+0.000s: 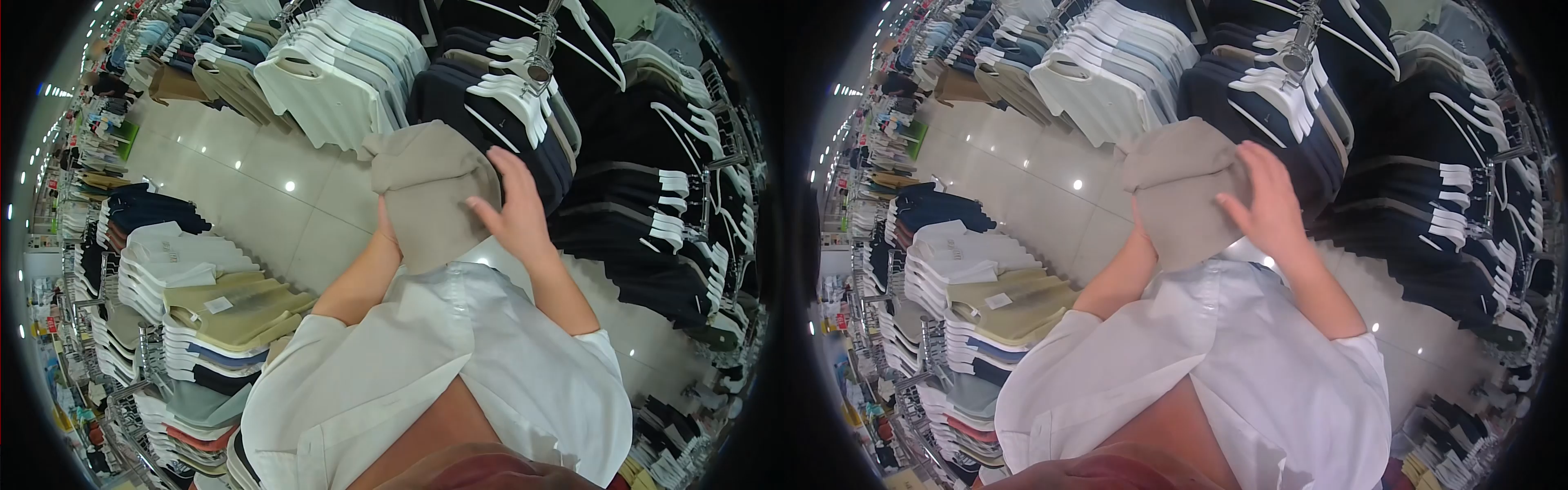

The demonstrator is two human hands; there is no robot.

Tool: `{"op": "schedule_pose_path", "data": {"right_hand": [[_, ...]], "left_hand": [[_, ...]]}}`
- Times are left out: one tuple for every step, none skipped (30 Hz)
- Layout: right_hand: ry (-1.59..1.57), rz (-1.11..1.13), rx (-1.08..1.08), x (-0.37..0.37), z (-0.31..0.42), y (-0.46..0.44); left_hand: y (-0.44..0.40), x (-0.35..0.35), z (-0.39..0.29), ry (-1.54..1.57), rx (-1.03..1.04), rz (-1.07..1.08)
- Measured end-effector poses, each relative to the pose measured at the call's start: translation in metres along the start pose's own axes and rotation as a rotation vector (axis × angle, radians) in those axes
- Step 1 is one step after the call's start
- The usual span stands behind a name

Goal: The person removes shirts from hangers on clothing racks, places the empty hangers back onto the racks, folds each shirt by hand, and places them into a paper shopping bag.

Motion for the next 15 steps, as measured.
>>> {"op": "schedule_pose_path", "data": {"right_hand": [[-0.007, 0.036, -0.042, 0.005, 0.012, -0.001], [-0.048, 0.027, -0.053, 0.008, 0.023, -0.002], [-0.089, 0.019, -0.064, 0.012, 0.032, -0.004], [-0.035, 0.027, -0.153, 0.012, 0.047, -0.009], [0.020, 0.036, -0.243, 0.009, 0.061, -0.016], [0.076, 0.045, -0.332, 0.010, 0.074, -0.022], [0.104, 0.078, -0.410, 0.017, 0.085, -0.026], [0.132, 0.110, -0.486, 0.025, 0.094, -0.030], [0.161, 0.142, -0.562, 0.033, 0.102, -0.033], [0.222, 0.107, -0.622, 0.043, 0.104, -0.036], [0.229, 0.135, -0.627, 0.051, 0.102, -0.040], [0.235, 0.166, -0.632, 0.060, 0.101, -0.044], [0.240, 0.201, -0.639, 0.066, 0.102, -0.049], [0.165, 0.251, -0.542, 0.069, 0.096, -0.059], [0.091, 0.302, -0.443, 0.068, 0.093, -0.070]], "left_hand": [[-0.001, 0.000, -0.001, -0.056, 0.007, -0.026], [-0.001, -0.003, -0.001, -0.087, 0.000, -0.045], [0.000, -0.009, 0.001, -0.117, -0.006, -0.064], [0.001, -0.010, 0.003, -0.145, -0.012, -0.085], [0.004, -0.013, 0.004, -0.245, -0.020, -0.130], [0.007, -0.011, 0.006, -0.343, -0.028, -0.178], [0.009, -0.008, 0.007, -0.441, -0.041, -0.225], [0.015, -0.003, 0.009, -0.458, -0.052, -0.247], [0.016, -0.001, 0.012, -0.468, -0.067, -0.264], [0.015, 0.002, 0.015, -0.453, -0.084, -0.271], [0.013, 0.003, 0.019, -0.419, -0.100, -0.275], [0.013, 0.005, 0.023, -0.374, -0.119, -0.274], [0.012, 0.007, 0.027, -0.323, -0.132, -0.270], [0.013, 0.008, 0.029, -0.284, -0.145, -0.264], [0.013, 0.009, 0.030, -0.239, -0.152, -0.267]]}}
Point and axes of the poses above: each hand's wrist, its own y-axis away from the middle knuckle, its own x-axis out of the palm, z = x × y, the point moved 9 cm from there along -y, towards the middle knuckle
